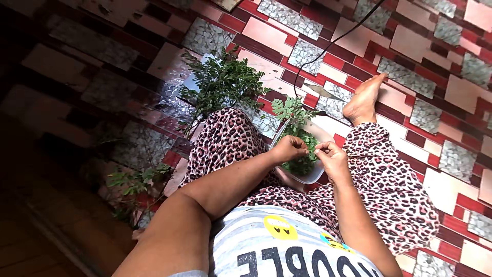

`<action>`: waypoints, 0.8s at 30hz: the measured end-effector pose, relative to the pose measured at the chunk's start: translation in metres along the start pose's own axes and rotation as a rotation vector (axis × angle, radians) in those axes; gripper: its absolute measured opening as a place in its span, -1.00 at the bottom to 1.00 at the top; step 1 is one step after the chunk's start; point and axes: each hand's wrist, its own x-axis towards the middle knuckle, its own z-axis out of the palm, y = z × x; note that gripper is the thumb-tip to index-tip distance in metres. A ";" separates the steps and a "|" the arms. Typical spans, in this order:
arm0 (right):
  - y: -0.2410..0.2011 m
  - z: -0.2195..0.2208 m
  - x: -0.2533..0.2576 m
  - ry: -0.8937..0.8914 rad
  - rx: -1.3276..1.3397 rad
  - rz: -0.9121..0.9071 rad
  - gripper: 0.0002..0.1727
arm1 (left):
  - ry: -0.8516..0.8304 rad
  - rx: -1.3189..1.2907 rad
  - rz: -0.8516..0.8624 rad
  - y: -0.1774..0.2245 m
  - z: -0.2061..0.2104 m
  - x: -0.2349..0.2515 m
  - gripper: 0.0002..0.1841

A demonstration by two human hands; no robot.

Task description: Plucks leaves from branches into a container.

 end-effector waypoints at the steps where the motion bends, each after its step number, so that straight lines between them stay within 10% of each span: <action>1: 0.001 0.000 0.001 -0.018 0.061 0.045 -0.88 | -0.011 0.004 -0.002 0.000 0.000 0.000 -0.89; 24: 0.003 0.004 -0.002 0.012 0.034 -0.185 -0.89 | -0.070 -0.012 -0.064 0.001 0.001 -0.002 -0.85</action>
